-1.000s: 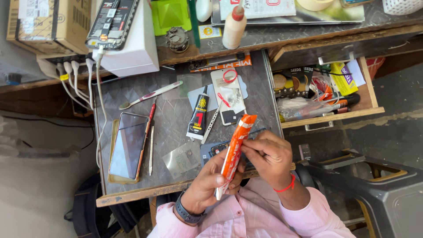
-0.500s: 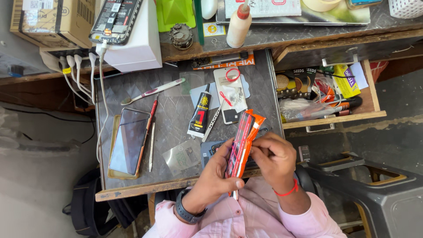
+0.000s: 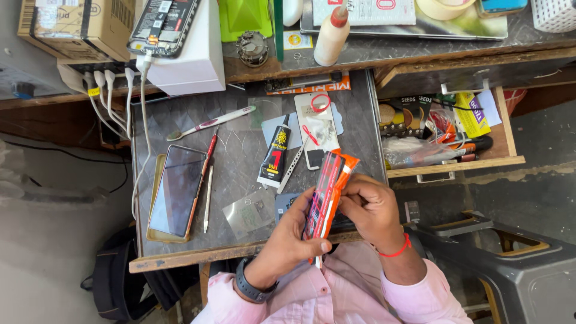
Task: The person cleans the back of a disassembled smartphone with a tissue. They then open a drawer to retrieve a rubber band and use it to secure a new screen protector onto the phone's display. The person handles the phone and the screen protector packaging throughout the process.
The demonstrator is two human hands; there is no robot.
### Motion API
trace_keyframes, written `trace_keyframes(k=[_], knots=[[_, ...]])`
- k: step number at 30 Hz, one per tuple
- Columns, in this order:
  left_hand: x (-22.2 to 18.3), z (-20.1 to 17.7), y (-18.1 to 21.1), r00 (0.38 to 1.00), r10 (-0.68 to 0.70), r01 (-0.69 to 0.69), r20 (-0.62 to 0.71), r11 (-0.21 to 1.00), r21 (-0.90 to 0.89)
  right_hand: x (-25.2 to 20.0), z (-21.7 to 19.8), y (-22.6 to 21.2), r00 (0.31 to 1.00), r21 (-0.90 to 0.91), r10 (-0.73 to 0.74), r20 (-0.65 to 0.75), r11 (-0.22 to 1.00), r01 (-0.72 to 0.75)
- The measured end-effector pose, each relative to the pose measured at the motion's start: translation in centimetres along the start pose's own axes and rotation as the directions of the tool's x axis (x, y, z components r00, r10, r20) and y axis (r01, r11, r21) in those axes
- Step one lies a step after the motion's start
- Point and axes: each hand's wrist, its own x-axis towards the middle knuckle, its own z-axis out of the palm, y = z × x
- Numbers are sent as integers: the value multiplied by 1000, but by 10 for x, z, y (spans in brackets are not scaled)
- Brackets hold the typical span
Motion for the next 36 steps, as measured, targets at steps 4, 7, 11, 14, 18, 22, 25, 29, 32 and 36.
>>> trace_keyframes(k=[4, 7, 11, 14, 18, 22, 25, 29, 32, 36], knots=[[2, 3, -5, 998, 8, -8, -55, 1000, 0, -3, -1, 8, 1000, 185, -3, 12, 983, 1], [4, 4, -3, 994, 43, -39, -103, 998, 39, -1, -10, 0, 994, 160, -103, -30, 981, 106], [4, 5, 1, 989, 75, -67, -129, 995, 69, 3, -13, -11, 952, -62, -287, 102, 954, 294], [4, 2, 0, 988, 107, -92, -114, 987, 130, 1, -6, -11, 962, -76, -267, 58, 960, 271], [5, 4, 1, 980, 100, -75, -174, 986, 146, -1, 2, -2, 995, -50, -103, -11, 993, 103], [2, 11, 12, 940, 238, -102, -245, 880, 464, -7, 19, 0, 1000, 461, 26, 0, 887, -23], [2, 19, 18, 877, 447, -159, -174, 613, 774, -12, 30, -1, 991, 603, 41, 131, 789, -112], [-5, 17, 23, 895, 446, -183, -33, 432, 883, -15, 20, 13, 953, 603, 262, 149, 740, -298], [-7, 4, 25, 833, 550, -317, -59, 563, 763, -15, 14, 19, 928, 796, 257, 268, 484, -364], [7, -13, 11, 966, 231, -153, -119, 874, 460, -22, 16, 26, 922, 837, 239, 303, 396, -378]])
